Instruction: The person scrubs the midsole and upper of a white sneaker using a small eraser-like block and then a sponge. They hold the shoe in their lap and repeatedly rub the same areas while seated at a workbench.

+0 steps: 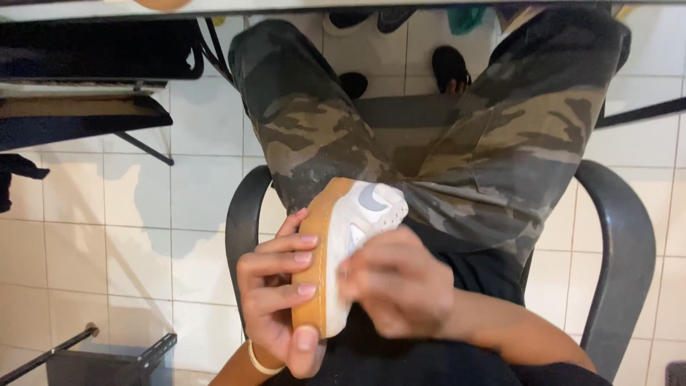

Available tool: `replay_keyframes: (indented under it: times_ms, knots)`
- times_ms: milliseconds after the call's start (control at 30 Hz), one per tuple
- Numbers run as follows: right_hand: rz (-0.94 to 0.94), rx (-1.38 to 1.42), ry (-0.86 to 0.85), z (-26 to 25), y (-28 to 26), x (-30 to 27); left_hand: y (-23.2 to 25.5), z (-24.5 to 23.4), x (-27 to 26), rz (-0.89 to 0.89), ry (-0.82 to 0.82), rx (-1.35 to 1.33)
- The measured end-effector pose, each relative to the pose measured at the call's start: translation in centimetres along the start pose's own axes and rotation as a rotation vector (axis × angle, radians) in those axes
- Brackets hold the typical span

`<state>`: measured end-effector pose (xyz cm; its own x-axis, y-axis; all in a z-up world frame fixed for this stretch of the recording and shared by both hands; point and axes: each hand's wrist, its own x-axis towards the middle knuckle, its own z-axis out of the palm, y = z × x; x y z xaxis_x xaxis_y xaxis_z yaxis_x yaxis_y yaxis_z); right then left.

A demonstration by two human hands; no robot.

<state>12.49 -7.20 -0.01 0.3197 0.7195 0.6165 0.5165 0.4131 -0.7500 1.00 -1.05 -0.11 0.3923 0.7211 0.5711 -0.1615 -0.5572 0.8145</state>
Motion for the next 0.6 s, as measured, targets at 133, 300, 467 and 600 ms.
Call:
replay_keyframes:
  times_ms: [133,300,467,600]
  knots:
    - [0.179,0.025,-0.074,-0.1,0.0,0.7,-0.5,-0.2,-1.4,0.044,0.050,-0.066]
    - [-0.041,0.166,-0.212,-0.6,0.1,-0.3,-1.1,0.3,-2.6,0.142,0.170,-0.104]
    - [0.267,-0.094,-0.058,-0.9,2.0,1.5,-0.2,0.0,-3.6,0.114,0.150,-0.140]
    - [0.310,-0.204,0.196,-3.1,3.3,3.0,-0.5,0.0,-3.5,0.083,0.284,-0.172]
